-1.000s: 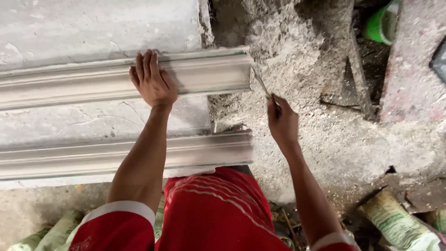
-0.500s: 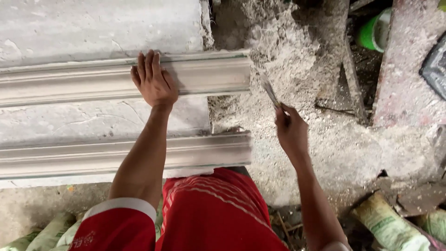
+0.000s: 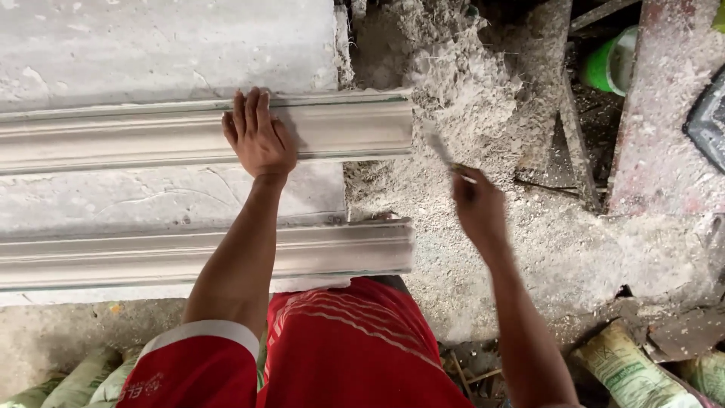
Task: Scraping excess plaster from decorative cornices using a putty knife to smooth the edges and surfaces.
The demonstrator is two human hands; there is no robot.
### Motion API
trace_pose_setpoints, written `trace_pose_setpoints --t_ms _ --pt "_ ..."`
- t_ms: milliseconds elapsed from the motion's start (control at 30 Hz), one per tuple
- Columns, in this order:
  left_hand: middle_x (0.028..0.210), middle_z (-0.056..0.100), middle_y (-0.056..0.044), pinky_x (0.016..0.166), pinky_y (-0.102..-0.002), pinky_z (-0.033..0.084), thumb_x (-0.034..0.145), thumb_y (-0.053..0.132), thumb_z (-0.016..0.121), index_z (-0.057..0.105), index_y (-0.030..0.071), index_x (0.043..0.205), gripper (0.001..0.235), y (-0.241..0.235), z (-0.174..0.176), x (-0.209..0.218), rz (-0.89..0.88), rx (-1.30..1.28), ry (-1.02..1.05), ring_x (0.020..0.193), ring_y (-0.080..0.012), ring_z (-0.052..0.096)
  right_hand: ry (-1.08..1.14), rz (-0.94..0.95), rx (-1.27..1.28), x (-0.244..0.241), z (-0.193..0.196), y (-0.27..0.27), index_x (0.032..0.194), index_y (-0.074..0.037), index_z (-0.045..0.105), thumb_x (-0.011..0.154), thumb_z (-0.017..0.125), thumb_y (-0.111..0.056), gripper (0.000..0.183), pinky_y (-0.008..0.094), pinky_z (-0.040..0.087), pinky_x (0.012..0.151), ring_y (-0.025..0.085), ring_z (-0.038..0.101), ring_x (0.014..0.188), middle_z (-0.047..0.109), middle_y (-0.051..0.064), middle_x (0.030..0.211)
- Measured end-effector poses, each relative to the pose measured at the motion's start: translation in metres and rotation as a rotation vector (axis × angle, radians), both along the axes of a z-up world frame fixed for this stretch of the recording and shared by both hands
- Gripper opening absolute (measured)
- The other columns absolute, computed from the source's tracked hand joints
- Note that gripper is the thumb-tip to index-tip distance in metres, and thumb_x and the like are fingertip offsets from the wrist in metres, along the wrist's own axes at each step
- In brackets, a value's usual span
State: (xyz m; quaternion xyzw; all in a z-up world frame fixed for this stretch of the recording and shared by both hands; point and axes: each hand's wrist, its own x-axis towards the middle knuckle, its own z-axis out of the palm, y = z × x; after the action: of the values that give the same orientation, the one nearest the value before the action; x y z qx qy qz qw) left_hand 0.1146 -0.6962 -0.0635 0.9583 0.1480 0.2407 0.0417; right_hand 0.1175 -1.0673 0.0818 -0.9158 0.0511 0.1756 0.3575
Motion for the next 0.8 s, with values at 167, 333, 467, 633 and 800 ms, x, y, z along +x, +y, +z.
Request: trace_pose_setpoints --t_ms 167,333,467,633,800 --pt "0.138 0.061 -0.002 0.108 -0.055 0.030 0.096 0.019 0.045 0.059 0.017 0.134 0.041 0.000 0.003 -0.004 -0.015 0.005 -0.002 0.135 -0.0303 0.051 -0.125 0.037 -0.044 0.024 -0.039 0.028 0.117 -0.014 0.073 0.105 0.059 -0.034 0.028 0.053 0.058 0.073 0.038 0.075 0.082 0.076 0.015 0.078" --pt "0.139 0.059 -0.001 0.109 -0.055 0.029 0.095 0.020 0.044 0.058 0.018 0.135 0.042 0.001 0.000 -0.003 -0.003 0.006 0.024 0.136 -0.0297 0.050 -0.125 0.100 -0.114 0.024 0.000 0.011 0.120 -0.012 0.073 0.106 0.060 -0.033 0.028 0.052 0.058 0.074 0.038 0.074 0.081 0.075 0.014 0.077" --pt "0.140 0.059 -0.001 0.110 -0.055 0.029 0.095 0.019 0.045 0.057 0.018 0.136 0.042 0.002 0.001 -0.001 -0.002 0.011 0.014 0.137 -0.0296 0.049 -0.138 0.137 -0.124 0.026 -0.021 0.021 0.117 -0.012 0.074 0.107 0.059 -0.032 0.026 0.050 0.059 0.069 0.037 0.074 0.071 0.073 0.014 0.070" --pt "0.139 0.058 -0.002 0.109 -0.056 0.028 0.095 0.019 0.045 0.057 0.017 0.135 0.042 0.002 0.001 -0.001 -0.009 -0.010 0.019 0.137 -0.0307 0.048 -0.152 0.097 -0.064 0.040 -0.036 0.025 0.118 -0.016 0.073 0.104 0.060 -0.032 0.025 0.047 0.058 0.070 0.033 0.074 0.074 0.075 0.006 0.071" --pt "0.139 0.058 -0.003 0.107 -0.057 0.030 0.095 0.018 0.046 0.058 0.016 0.134 0.041 0.003 -0.001 0.003 -0.010 -0.008 0.018 0.137 -0.0312 0.047 -0.196 -0.056 0.156 0.027 -0.011 -0.007 0.132 -0.013 0.065 0.107 0.052 -0.020 0.029 0.039 0.053 0.067 0.025 0.070 0.072 0.075 0.011 0.083"
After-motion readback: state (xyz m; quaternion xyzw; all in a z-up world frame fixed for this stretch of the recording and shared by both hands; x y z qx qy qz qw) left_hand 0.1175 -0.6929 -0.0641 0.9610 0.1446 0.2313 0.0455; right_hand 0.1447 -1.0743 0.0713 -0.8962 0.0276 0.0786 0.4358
